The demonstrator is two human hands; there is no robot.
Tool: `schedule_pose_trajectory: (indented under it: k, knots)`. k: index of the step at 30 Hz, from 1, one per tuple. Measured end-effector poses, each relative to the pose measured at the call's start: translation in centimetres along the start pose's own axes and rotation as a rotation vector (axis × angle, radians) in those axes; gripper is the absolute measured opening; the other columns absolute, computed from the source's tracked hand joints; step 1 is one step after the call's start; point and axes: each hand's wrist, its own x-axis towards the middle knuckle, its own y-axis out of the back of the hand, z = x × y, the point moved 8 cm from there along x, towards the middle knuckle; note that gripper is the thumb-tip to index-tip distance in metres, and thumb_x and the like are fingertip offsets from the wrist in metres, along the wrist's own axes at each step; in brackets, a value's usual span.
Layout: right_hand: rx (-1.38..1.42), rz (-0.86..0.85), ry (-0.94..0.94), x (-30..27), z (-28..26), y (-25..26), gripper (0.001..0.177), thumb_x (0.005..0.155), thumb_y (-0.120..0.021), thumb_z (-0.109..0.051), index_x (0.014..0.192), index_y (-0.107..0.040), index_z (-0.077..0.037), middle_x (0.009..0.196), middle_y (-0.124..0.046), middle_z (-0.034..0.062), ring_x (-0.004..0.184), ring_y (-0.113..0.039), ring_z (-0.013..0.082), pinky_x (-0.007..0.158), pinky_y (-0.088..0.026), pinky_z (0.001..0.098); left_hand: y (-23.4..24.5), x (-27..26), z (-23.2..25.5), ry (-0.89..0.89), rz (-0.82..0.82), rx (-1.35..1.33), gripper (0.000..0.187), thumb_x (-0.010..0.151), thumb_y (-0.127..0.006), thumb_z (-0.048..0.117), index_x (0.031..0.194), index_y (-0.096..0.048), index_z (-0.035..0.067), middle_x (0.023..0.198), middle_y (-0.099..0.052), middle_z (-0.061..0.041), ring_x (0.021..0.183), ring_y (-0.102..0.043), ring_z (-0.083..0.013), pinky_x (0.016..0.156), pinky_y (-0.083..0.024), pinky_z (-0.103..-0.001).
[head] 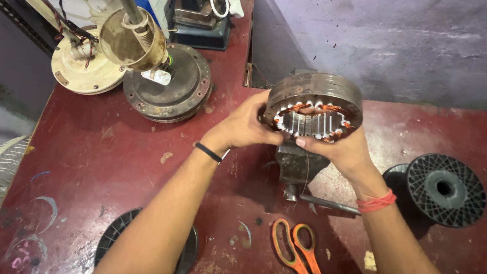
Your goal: The person winds copper wire around the slots of a motor stator held in a bench vise. They repeatedly pull wire from a spool, thread it through the slots, and use orange-handled shears to trim the wire. The stator is rotated as needed to access different slots.
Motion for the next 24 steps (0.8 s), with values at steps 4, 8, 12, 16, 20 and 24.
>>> schedule_pose_trajectory:
  k: [4,8,12,16,20,24]
  knots:
    - [0.177,0.001,0.025,-0.1,-0.1,-0.5,0.057,0.069,-0.084,0.007,0.122,-0.066,-0.006,0.117,-0.071,0.0028,0.106,-0.067,0.0125,0.093,-0.058,0.0311,0.0,-0.1,-0.3,0.035,0.009,-0.031,0.071,0.072,-0.084,-0.002,0.138,-0.058,0.003,0.123,-0.068,-0.004,0.114,-0.061,-0.0134,0.101,-0.054,-0.033]
    - [0.209,-0.025,0.037,-0.2,-0.1,-0.5,0.052,0.07,-0.083,0.011,0.118,-0.07,-0.003,0.119,-0.071,0.004,0.109,-0.067,0.014,0.097,-0.057,0.0322,-0.1,-0.1,-0.3,0.003,0.007,-0.137,0.078,0.072,-0.083,-0.004,0.143,-0.052,0.006,0.131,-0.064,-0.002,0.12,-0.059,-0.0121,0.106,-0.051,-0.031]
    - [0.231,-0.032,0.061,-0.3,-0.3,-0.5,0.05,0.07,-0.084,0.009,0.116,-0.069,-0.005,0.118,-0.07,0.0029,0.108,-0.067,0.0134,0.096,-0.057,0.0317,0.0,0.0,-0.5,0.023,0.011,-0.125,0.079,0.073,-0.086,-0.003,0.144,-0.053,0.005,0.133,-0.064,-0.002,0.123,-0.059,-0.0132,0.108,-0.05,-0.032]
    - [0.149,0.032,0.086,-0.4,-0.4,-0.2,0.046,0.071,-0.087,0.005,0.112,-0.071,-0.005,0.115,-0.071,0.0033,0.106,-0.066,0.0133,0.096,-0.056,0.0312,0.0,0.0,-0.9,0.051,0.005,-0.156,0.078,0.074,-0.086,-0.002,0.144,-0.054,0.005,0.133,-0.065,-0.002,0.122,-0.059,-0.0139,0.109,-0.05,-0.034]
    - [0.177,0.039,0.081,-0.3,-0.4,-0.4,0.044,0.07,-0.088,0.002,0.11,-0.072,-0.005,0.114,-0.072,0.0031,0.105,-0.067,0.0134,0.096,-0.056,0.0313,0.0,0.1,-1.0,0.063,0.01,-0.165,0.08,0.072,-0.087,-0.002,0.145,-0.053,0.007,0.134,-0.064,-0.002,0.124,-0.058,-0.0143,0.109,-0.049,-0.034]
    - [0.093,-0.011,0.1,-0.1,-1.0,-0.3,0.046,0.07,-0.088,0.003,0.112,-0.073,-0.004,0.115,-0.072,0.0033,0.105,-0.066,0.0123,0.095,-0.056,0.0311,0.1,0.2,-1.1,0.101,0.031,-0.125,0.086,0.069,-0.084,-0.002,0.147,-0.049,0.008,0.134,-0.063,-0.002,0.124,-0.057,-0.0143,0.108,-0.049,-0.034]
